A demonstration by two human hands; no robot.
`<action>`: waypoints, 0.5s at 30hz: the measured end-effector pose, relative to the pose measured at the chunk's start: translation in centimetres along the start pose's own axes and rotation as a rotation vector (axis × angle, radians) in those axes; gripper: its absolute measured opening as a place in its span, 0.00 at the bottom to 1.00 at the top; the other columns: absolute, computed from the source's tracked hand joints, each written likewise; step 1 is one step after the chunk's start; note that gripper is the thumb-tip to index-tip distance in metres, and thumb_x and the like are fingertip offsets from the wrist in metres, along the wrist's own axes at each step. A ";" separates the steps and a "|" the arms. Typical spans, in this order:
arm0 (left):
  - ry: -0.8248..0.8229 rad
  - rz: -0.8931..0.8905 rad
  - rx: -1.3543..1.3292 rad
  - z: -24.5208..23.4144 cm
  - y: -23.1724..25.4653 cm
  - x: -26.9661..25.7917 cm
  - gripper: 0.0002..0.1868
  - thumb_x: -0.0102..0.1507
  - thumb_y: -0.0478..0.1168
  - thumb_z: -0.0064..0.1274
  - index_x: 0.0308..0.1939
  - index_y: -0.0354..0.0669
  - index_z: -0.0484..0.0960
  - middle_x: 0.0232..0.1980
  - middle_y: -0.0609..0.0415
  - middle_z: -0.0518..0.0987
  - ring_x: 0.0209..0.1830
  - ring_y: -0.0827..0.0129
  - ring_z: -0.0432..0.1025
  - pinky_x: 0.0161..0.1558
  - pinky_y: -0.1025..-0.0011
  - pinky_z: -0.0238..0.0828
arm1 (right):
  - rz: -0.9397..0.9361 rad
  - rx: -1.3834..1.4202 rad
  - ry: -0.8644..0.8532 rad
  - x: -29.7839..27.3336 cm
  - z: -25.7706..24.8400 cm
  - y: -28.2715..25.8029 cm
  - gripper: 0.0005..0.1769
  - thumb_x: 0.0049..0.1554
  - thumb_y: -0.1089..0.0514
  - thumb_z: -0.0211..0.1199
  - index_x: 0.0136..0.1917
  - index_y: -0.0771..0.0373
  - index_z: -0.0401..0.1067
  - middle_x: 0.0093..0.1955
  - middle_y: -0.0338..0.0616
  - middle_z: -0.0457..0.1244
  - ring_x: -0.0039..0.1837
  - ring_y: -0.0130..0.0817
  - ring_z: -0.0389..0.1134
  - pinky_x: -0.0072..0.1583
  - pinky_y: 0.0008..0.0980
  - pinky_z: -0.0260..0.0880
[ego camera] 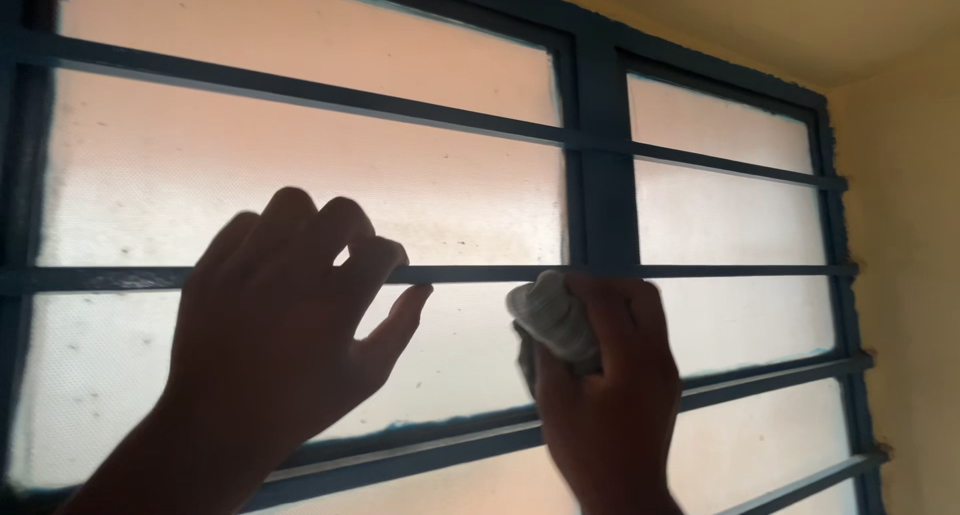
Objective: The person wipes the blue metal horizontal and vertical bars of a window frame using a small grey cloth held in the right hand.
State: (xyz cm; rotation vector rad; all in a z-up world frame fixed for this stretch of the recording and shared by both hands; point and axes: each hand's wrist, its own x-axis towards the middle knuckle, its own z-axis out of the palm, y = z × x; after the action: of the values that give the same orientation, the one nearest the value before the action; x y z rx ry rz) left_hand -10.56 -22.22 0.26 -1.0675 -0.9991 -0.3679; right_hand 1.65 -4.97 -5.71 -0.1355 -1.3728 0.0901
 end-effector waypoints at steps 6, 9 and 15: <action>0.023 -0.061 -0.059 -0.6 0.0 0.1 0.14 0.50 0.43 0.70 0.30 0.40 0.82 0.33 0.50 0.75 0.33 0.64 0.69 0.26 0.68 0.65 | -0.035 0.070 -0.153 -0.9 1.0 -1.1 0.21 0.50 0.55 0.76 0.57 0.55 0.75 0.51 0.42 0.68 0.52 0.33 0.75 0.49 0.33 0.78; -0.083 -0.120 -0.080 -1.0 0.1 0.3 0.14 0.50 0.43 0.70 0.28 0.40 0.81 0.32 0.51 0.74 0.31 0.66 0.68 0.25 0.68 0.66 | 0.073 -0.075 -0.007 -0.1 0.8 -0.8 0.17 0.52 0.60 0.72 0.56 0.56 0.75 0.52 0.44 0.67 0.51 0.36 0.74 0.49 0.39 0.78; -0.061 -0.137 -0.103 -0.6 0.1 0.8 0.15 0.51 0.43 0.68 0.26 0.39 0.78 0.30 0.51 0.72 0.25 0.69 0.68 0.23 0.69 0.64 | -0.054 0.092 0.027 -1.7 2.9 -2.4 0.23 0.44 0.55 0.77 0.52 0.56 0.74 0.49 0.47 0.66 0.50 0.36 0.74 0.48 0.38 0.78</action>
State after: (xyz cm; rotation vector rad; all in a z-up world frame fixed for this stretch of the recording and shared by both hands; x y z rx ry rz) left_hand -9.75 -22.50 0.82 -1.1109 -1.1209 -0.5050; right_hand -1.59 -7.46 -6.43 -0.0223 -1.3418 0.1055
